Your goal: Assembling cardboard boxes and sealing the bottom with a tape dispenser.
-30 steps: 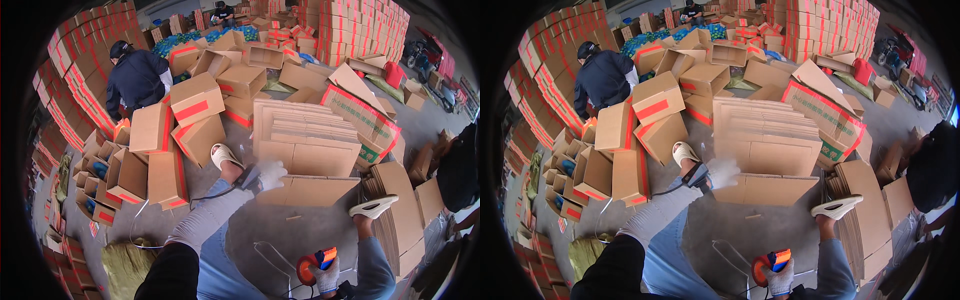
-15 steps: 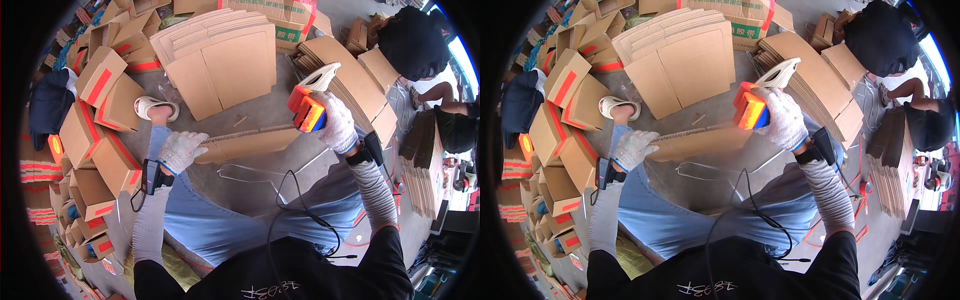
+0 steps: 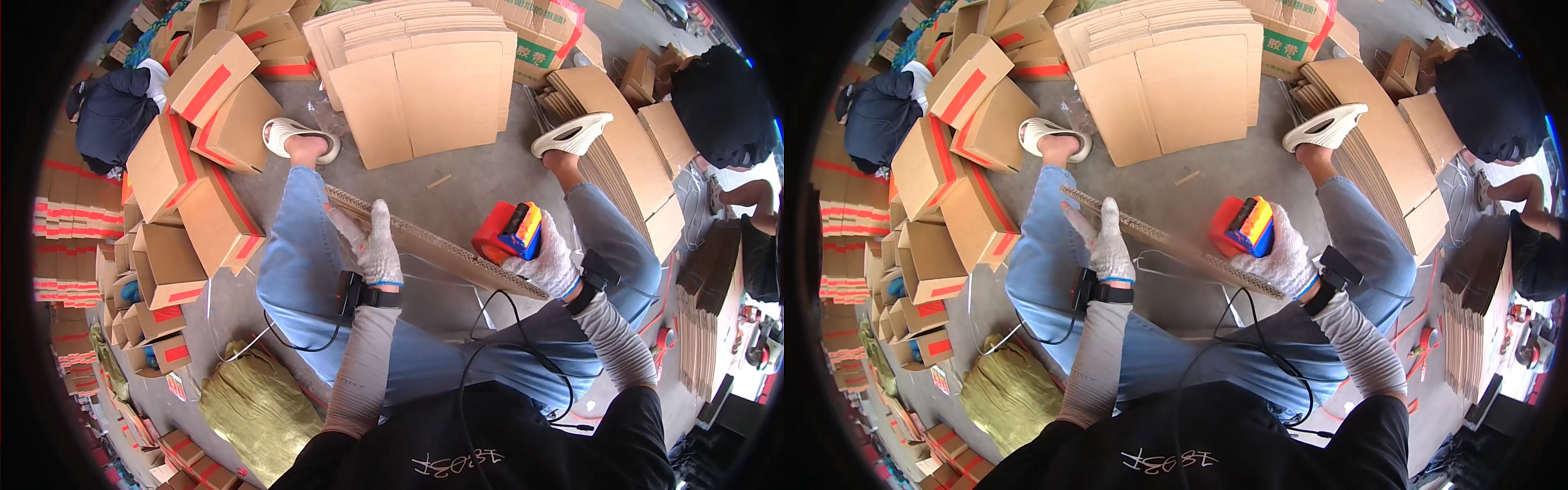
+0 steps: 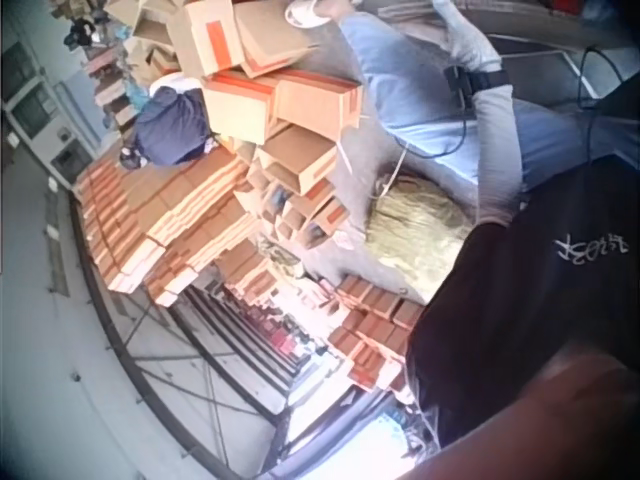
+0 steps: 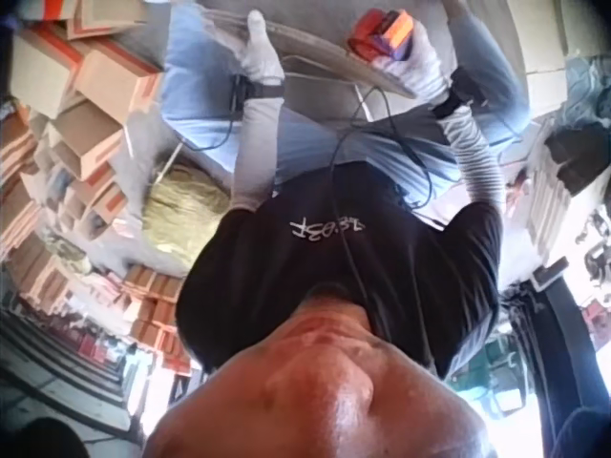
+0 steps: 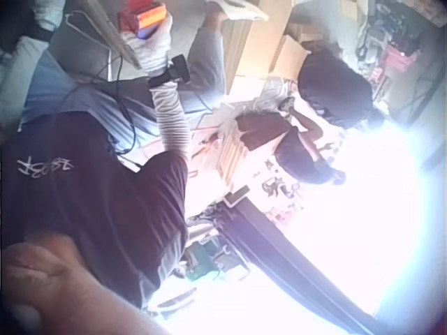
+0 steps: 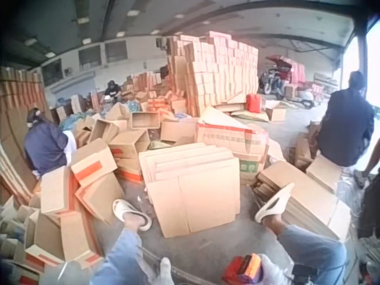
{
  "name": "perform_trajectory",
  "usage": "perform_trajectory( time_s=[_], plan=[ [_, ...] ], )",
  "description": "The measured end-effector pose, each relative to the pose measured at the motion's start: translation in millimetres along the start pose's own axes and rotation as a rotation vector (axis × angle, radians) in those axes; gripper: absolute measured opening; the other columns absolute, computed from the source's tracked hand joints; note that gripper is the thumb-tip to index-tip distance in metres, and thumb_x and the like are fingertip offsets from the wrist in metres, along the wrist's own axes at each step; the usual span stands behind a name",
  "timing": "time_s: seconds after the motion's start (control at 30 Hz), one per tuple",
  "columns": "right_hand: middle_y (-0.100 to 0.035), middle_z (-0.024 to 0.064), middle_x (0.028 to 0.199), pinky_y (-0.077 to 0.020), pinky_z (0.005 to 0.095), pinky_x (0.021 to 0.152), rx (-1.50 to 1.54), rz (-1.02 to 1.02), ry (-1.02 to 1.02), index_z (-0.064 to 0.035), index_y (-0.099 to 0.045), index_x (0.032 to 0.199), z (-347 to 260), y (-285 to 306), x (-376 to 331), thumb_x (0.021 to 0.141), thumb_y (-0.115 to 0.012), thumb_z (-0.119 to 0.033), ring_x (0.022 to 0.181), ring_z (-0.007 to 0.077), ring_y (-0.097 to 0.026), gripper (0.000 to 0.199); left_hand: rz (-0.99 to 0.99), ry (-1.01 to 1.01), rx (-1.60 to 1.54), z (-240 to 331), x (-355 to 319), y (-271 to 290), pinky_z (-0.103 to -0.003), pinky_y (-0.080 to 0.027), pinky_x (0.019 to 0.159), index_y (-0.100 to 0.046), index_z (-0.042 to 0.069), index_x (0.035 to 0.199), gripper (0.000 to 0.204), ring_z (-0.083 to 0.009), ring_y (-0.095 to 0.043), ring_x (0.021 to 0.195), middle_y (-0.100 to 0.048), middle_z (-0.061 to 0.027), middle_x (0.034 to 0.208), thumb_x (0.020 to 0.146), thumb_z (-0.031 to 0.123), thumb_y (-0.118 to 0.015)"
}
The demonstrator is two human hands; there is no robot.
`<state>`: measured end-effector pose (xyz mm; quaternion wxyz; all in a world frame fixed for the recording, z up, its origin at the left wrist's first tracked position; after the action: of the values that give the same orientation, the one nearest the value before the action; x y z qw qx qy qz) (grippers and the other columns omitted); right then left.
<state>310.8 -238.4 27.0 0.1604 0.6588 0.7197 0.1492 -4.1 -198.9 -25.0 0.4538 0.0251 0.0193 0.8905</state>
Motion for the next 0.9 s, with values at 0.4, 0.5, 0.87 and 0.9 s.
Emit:
perform_trajectory(
  time_s=[0.4, 0.5, 0.87, 0.9],
  plan=[
    [-0.065, 0.0162, 0.114, -0.0540, 0.0393, 0.091, -0.005, -0.111, -0.030, -0.0042, -0.048, 0.130, -15, -6, -32, 0.064, -0.093, -0.024, 0.105, 0.0300, -0.067, 0.082, -0.262, 0.034, -0.238, 17, -15, 33, -0.034, -0.049, 0.101, -0.022, 0.001, 0.156, 0.079, -0.0220, -0.055, 0.124, -0.051, -0.0147, 0.141, 0.089, 0.001, -0.063],
    [-0.064, 0.0200, 0.111, -0.0536, 0.0423, 0.089, -0.462, -0.049, 0.096, -0.0057, -0.048, 0.130, -50, -17, -50, 0.066, -0.089, -0.023, 0.103, 0.0398, -0.066, 0.077, -0.266, -0.034, 0.265, 41, -7, 37, -0.034, -0.051, 0.095, -0.028, 0.003, 0.155, 0.078, -0.0228, -0.061, 0.114, -0.060, -0.0156, 0.130, 0.085, 0.005, -0.062],
    [-0.063, 0.0158, 0.107, -0.0524, 0.0392, 0.087, -0.084, 0.536, -0.162, -0.0009, -0.044, 0.126, -8, 13, 29, 0.072, -0.089, -0.026, 0.096, 0.0265, -0.065, 0.075, -0.692, -0.579, 1.267, 94, 48, 0, -0.052, -0.055, 0.069, -0.042, -0.005, 0.143, 0.069, -0.0426, -0.069, 0.078, -0.069, -0.0252, 0.083, 0.078, 0.011, -0.061],
    [-0.063, 0.0153, 0.108, -0.0521, 0.0391, 0.088, -0.056, 0.569, -0.179, -0.0008, -0.044, 0.127, 3, 1, 43, 0.072, -0.090, -0.028, 0.097, 0.0256, -0.065, 0.076, -0.641, -0.590, 1.460, 65, 68, -11, -0.051, -0.056, 0.067, -0.041, -0.006, 0.144, 0.071, -0.0396, -0.071, 0.077, -0.071, -0.0232, 0.083, 0.078, 0.011, -0.062]
  ],
)
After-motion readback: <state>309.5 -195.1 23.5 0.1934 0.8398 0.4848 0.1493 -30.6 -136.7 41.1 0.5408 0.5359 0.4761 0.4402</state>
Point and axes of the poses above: each hand's wrist, its own x-axis towards the middle knuckle, its own y-axis out of the back of the hand, z = x × y, the point moved 7 cm from there along x, towards the middle knuckle
